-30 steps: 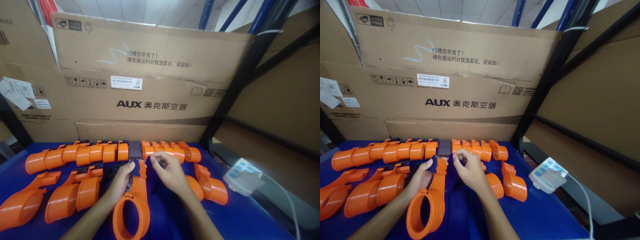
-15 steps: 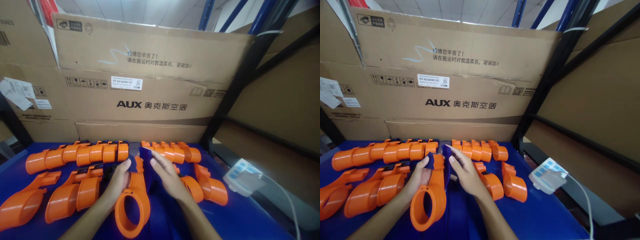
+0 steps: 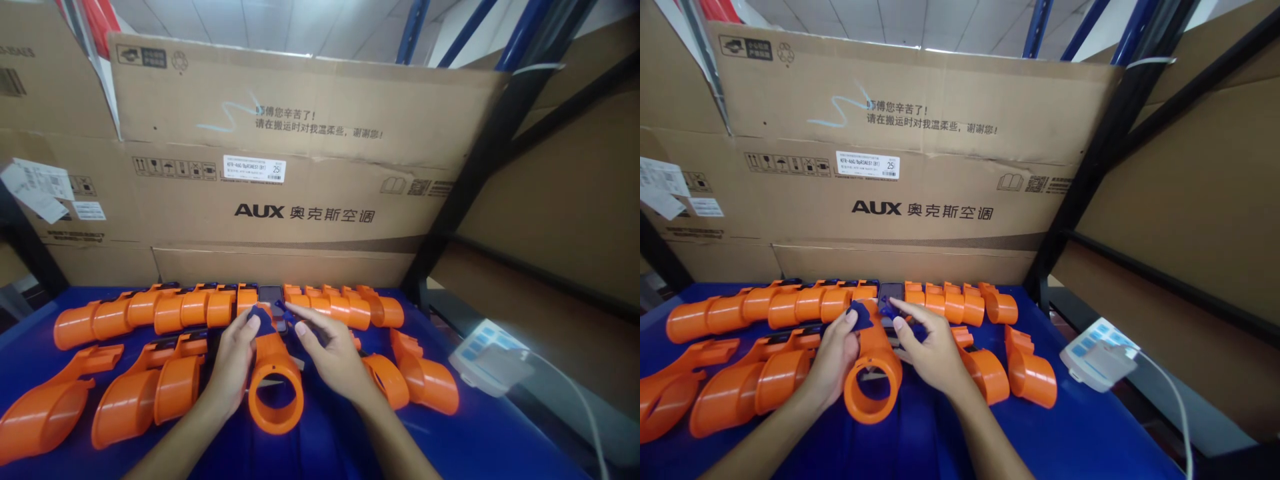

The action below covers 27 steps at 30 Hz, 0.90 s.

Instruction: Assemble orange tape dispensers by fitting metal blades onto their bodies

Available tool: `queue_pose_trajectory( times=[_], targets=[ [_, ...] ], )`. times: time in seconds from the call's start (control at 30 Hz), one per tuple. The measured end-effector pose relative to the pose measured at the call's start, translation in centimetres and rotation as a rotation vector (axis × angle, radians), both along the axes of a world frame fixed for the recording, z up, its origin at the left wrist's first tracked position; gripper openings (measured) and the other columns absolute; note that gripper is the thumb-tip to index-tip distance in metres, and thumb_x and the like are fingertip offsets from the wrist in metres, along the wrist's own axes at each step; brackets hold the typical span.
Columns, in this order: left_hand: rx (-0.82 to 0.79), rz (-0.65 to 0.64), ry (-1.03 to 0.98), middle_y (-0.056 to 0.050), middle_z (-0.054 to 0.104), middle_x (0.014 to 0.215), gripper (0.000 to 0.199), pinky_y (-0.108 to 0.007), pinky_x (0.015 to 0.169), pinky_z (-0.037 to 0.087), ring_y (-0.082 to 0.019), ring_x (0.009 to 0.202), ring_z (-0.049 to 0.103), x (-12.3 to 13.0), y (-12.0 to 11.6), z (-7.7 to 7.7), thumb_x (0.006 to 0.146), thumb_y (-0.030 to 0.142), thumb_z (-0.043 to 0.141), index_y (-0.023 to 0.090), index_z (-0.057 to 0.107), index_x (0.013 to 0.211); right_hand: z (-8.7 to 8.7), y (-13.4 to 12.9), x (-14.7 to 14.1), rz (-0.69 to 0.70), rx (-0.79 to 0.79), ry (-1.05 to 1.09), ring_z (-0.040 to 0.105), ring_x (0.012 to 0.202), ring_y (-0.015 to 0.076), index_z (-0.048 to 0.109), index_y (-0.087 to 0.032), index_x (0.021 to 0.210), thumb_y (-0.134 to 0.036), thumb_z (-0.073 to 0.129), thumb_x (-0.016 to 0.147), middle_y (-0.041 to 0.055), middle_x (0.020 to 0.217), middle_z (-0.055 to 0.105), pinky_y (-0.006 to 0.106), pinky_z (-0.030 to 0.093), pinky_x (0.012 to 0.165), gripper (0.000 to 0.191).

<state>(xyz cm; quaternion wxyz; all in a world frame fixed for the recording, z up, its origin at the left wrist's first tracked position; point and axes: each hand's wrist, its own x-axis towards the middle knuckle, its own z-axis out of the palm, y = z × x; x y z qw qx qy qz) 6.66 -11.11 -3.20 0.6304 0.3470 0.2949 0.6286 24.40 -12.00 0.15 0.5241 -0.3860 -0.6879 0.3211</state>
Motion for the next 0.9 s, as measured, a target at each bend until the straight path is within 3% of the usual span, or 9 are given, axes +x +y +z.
queue_pose_trajectory(
  times=[0.1,0.33,0.63,0.9],
  targets=[
    [0.064,0.090,0.047,-0.009,0.076,0.119,0.041,-0.035,0.101,0.051,-0.027,0.114,0.068,0.01,-0.09,0.02,0.080,0.039,0.082,0.020,0.073,0.115,0.34,-0.09,-0.02,0.006,0.085,-0.045,0.067,0.123,0.0301,0.076,-0.029,0.123,-0.036,0.066,0.096,0.0063,0.129,0.074,0.054,0.049,0.112,0.029],
    [0.115,0.125,0.027,-0.009,0.075,0.115,0.038,-0.036,0.097,0.053,-0.025,0.109,0.069,-0.02,0.05,-0.41,0.079,0.040,0.082,0.020,0.073,0.111,0.22,0.20,0.20,-0.014,0.172,-0.090,0.068,0.121,0.0268,0.075,-0.030,0.123,-0.028,0.067,0.095,0.0051,0.128,0.074,0.049,0.051,0.110,0.029],
    [0.117,0.163,0.112,-0.008,0.074,0.119,0.041,-0.035,0.098,0.052,-0.025,0.110,0.068,-0.11,-0.07,-0.14,0.077,0.040,0.083,0.021,0.073,0.112,0.23,0.10,0.26,0.016,0.171,-0.141,0.068,0.121,0.0263,0.074,-0.029,0.124,-0.028,0.068,0.096,0.0054,0.129,0.073,0.047,0.053,0.109,0.029],
    [0.143,0.159,0.069,-0.008,0.074,0.117,0.043,-0.037,0.103,0.049,-0.025,0.115,0.066,-0.19,-0.07,-0.43,0.079,0.037,0.083,0.022,0.071,0.117,0.47,0.26,0.16,0.007,0.157,-0.179,0.070,0.115,0.0253,0.072,-0.026,0.125,-0.029,0.065,0.097,0.0062,0.125,0.075,0.045,0.055,0.105,0.029]
  ],
)
